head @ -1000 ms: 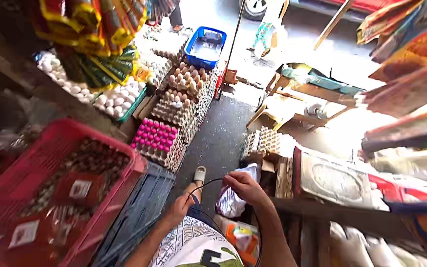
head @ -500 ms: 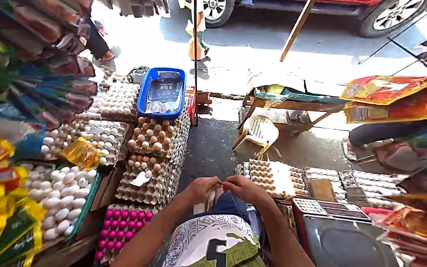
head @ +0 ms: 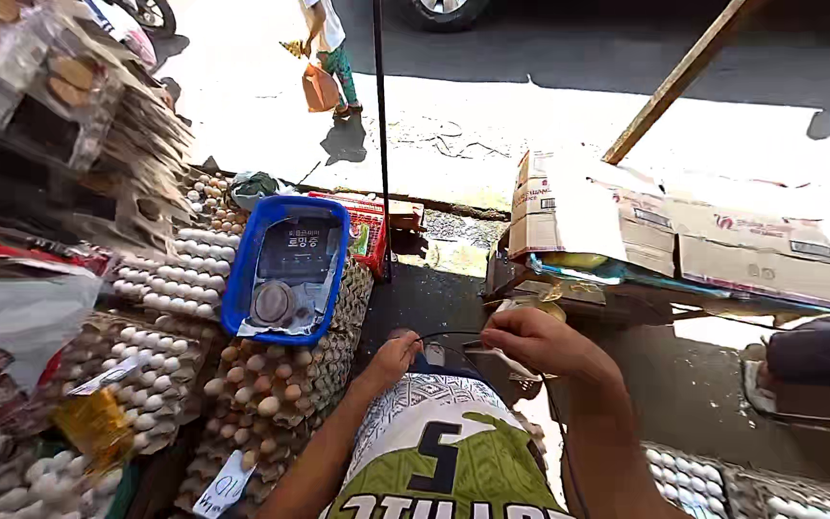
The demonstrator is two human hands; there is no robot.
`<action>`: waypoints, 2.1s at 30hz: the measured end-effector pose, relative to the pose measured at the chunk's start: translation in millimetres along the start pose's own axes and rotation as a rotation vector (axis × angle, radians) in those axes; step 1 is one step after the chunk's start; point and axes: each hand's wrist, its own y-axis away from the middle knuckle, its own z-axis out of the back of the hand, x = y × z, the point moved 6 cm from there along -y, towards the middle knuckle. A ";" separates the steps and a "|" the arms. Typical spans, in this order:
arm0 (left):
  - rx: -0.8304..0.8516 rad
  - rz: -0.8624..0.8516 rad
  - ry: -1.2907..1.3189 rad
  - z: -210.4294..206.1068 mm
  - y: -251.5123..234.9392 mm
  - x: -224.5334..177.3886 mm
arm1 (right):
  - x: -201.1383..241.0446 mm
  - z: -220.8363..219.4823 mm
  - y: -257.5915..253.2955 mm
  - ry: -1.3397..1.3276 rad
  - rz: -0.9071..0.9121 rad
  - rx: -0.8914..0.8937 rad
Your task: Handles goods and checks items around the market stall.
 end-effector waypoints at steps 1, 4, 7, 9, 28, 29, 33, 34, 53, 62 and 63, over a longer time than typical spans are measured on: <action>-0.002 0.016 0.001 8.1 -22.5 -3.5 | 2.7 21.7 -22.8 0.026 -0.002 0.038; -0.048 -0.024 0.059 41.0 -99.7 -24.0 | -2.6 76.4 -94.6 0.155 -0.032 0.150; -0.009 -0.196 0.105 86.3 -198.6 -65.0 | -23.1 126.2 -169.2 0.296 -0.047 0.244; 0.048 -0.338 0.081 120.6 -276.0 -86.9 | -40.9 175.1 -224.4 0.323 -0.027 0.228; -0.270 -0.150 -0.033 449.3 -865.1 -28.7 | -79.0 693.9 -687.3 0.068 0.106 0.233; -0.335 -0.136 -0.047 470.9 -895.6 -19.4 | -78.5 726.6 -729.8 0.144 0.142 0.226; -0.364 0.149 -0.128 525.8 -976.9 3.6 | -37.0 847.4 -857.3 0.437 0.156 0.202; -0.378 0.189 -0.121 547.0 -991.4 6.9 | -18.6 872.0 -889.9 0.406 0.205 0.192; -0.984 1.345 0.924 630.2 -836.0 301.7 | 171.6 660.5 -1321.4 0.548 0.432 1.243; -1.485 1.163 0.813 906.3 -810.5 416.8 | 312.9 560.5 -1543.1 0.630 0.381 1.399; -1.537 1.163 0.833 921.7 -810.1 433.8 | 330.7 542.5 -1574.2 0.695 0.411 1.399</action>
